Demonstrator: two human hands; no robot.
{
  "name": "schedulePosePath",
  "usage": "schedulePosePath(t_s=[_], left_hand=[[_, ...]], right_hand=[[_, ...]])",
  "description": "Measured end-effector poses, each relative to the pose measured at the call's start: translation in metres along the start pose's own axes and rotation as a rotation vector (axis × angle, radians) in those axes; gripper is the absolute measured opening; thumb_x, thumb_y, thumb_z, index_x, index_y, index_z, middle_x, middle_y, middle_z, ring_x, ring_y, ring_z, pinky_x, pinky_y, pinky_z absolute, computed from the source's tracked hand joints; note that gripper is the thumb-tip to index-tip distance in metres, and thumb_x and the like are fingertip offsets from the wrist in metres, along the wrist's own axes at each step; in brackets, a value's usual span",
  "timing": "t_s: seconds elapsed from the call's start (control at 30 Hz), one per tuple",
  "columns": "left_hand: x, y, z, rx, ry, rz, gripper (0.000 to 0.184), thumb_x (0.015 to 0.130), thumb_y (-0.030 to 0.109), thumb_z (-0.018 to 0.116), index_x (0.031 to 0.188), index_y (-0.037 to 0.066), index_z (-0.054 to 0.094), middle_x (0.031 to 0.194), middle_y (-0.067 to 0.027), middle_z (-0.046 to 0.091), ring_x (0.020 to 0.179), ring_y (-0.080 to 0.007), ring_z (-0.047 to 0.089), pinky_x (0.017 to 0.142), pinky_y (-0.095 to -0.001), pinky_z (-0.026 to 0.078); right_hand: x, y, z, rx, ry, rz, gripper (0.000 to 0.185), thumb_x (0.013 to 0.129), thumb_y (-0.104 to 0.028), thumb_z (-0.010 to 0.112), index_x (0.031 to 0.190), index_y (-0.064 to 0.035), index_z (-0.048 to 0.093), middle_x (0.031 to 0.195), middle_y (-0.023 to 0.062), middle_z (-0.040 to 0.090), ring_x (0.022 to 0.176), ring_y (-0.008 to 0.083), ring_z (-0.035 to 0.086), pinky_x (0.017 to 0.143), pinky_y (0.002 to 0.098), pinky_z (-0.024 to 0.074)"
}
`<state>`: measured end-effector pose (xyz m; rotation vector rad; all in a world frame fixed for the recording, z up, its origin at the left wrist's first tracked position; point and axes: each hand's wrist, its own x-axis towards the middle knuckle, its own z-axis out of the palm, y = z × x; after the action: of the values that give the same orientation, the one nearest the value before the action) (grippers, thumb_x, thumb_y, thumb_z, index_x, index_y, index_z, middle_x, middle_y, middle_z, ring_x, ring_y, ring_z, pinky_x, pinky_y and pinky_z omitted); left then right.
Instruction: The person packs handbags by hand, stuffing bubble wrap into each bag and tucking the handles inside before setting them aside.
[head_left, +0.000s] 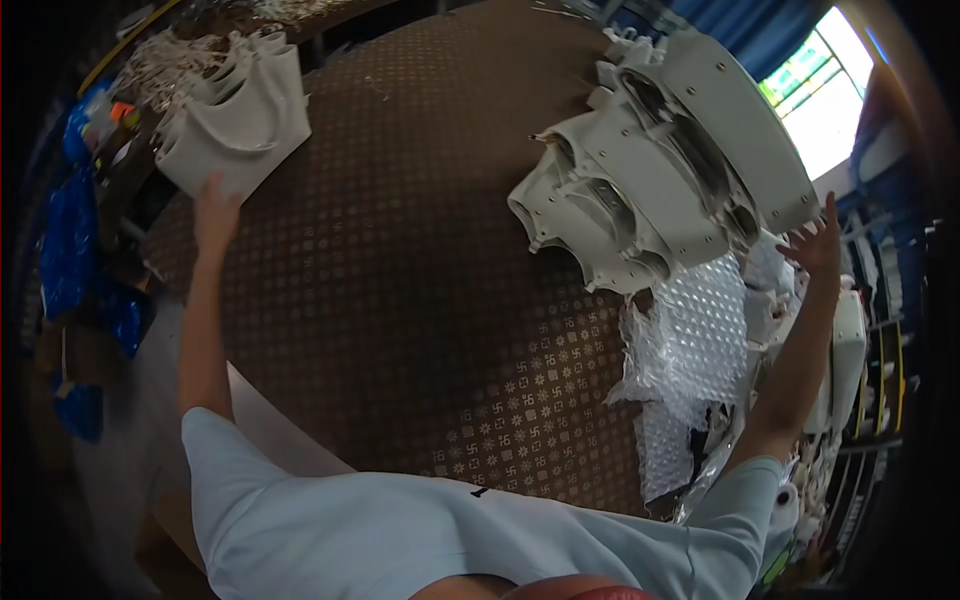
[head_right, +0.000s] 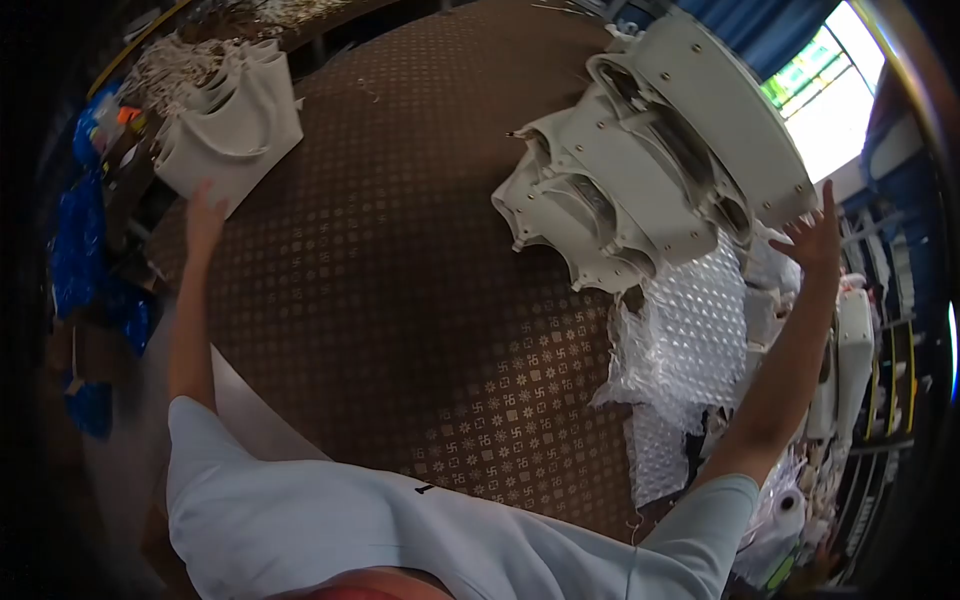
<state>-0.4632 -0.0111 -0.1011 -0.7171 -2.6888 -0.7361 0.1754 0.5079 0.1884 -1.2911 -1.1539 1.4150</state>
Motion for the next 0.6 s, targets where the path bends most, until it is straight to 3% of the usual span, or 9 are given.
schedulePosePath(t_s=[0.07,0.13,0.17,0.23,0.37,0.43,0.47,0.53,0.6], left_hand=[[0.06,-0.061,0.014,0.308,0.222,0.035,0.058,0.085,0.023,0.056,0.136,0.008,0.034,0.137,-0.0171,0.038,0.127,-0.0348,0.034,0.101,-0.0415,0.035],[0.076,-0.03,-0.027,0.526,0.216,-0.057,0.062,0.086,0.026,0.056,0.14,0.011,0.029,0.141,-0.014,0.035,0.129,-0.033,0.032,0.102,-0.0426,0.035],[0.087,-0.018,-0.04,0.514,0.21,-0.038,0.062,0.086,0.026,0.056,0.14,0.011,0.029,0.141,-0.014,0.035,0.129,-0.033,0.032,0.102,-0.0426,0.035],[0.103,-0.006,-0.05,0.445,-0.131,-0.272,0.066,0.086,0.028,0.056,0.142,0.013,0.025,0.143,-0.0102,0.034,0.13,-0.0305,0.033,0.101,-0.0469,0.035],[0.136,-0.068,0.008,0.502,-0.528,-0.154,0.069,0.085,0.029,0.057,0.143,0.015,0.022,0.143,-0.0068,0.032,0.13,-0.0273,0.033,0.099,-0.0537,0.034],[0.134,-0.091,0.036,0.694,-0.074,-0.04,0.07,0.084,0.028,0.059,0.142,0.017,0.021,0.143,-0.0066,0.033,0.129,-0.0263,0.035,0.099,-0.0544,0.034],[0.13,-0.073,0.028,0.688,-0.073,-0.028,0.07,0.084,0.028,0.059,0.142,0.017,0.021,0.143,-0.0066,0.033,0.129,-0.0263,0.035,0.099,-0.0544,0.034],[0.11,-0.037,-0.005,0.809,0.292,0.152,0.065,0.086,0.028,0.056,0.141,0.017,0.024,0.14,-0.0067,0.037,0.126,-0.0261,0.039,0.098,-0.0541,0.034],[0.136,-0.061,0.006,0.635,0.118,-0.136,0.065,0.087,0.03,0.055,0.142,0.017,0.022,0.138,-0.0064,0.04,0.122,-0.0271,0.044,0.098,-0.0551,0.034]], right_hand=[[-0.004,0.007,-0.011,-0.037,0.133,-0.096,0.114,0.062,-0.067,0.068,0.146,-0.0152,0.011,0.151,0.0141,-0.004,0.138,0.0384,0.007,0.1,0.0664,0.0159],[-0.045,0.029,-0.023,-0.536,-0.067,-0.507,0.111,0.063,-0.068,0.066,0.146,-0.02,0.011,0.152,0.0114,0.001,0.138,0.0401,0.004,0.1,0.0671,0.0123],[-0.059,0.023,-0.025,-0.296,0.093,-0.29,0.103,0.068,-0.069,0.062,0.146,-0.0242,0.012,0.153,0.0065,0.006,0.137,0.0414,0.005,0.1,0.0673,0.0102],[-0.072,0.04,-0.064,-0.37,0.164,-0.283,0.096,0.072,-0.069,0.057,0.146,-0.0236,0.016,0.152,0.0066,0.008,0.137,0.0404,0.007,0.099,0.0674,0.0108],[-0.143,0.074,-0.121,-0.431,0.261,-0.166,0.087,0.077,-0.065,0.054,0.145,-0.0211,0.021,0.151,0.0098,0.014,0.137,0.0371,0.01,0.1,0.0642,0.0147],[-0.174,0.09,-0.153,-0.448,0.293,-0.12,0.084,0.079,-0.063,0.053,0.144,-0.0214,0.022,0.151,0.0094,0.015,0.137,0.036,0.012,0.1,0.0627,0.0161],[-0.191,0.096,-0.169,-0.466,0.302,-0.077,0.081,0.081,-0.061,0.053,0.144,-0.0216,0.022,0.151,0.0091,0.016,0.137,0.0349,0.014,0.1,0.0613,0.0174],[-0.221,0.105,-0.195,-0.487,0.318,-0.063,0.076,0.082,-0.058,0.053,0.143,-0.0215,0.025,0.149,0.0092,0.02,0.135,0.0333,0.019,0.1,0.0595,0.02],[-0.242,0.114,-0.211,-0.505,0.309,-0.04,0.073,0.083,-0.056,0.053,0.142,-0.0208,0.028,0.147,0.0089,0.025,0.134,0.0317,0.022,0.099,0.0584,0.0223]])
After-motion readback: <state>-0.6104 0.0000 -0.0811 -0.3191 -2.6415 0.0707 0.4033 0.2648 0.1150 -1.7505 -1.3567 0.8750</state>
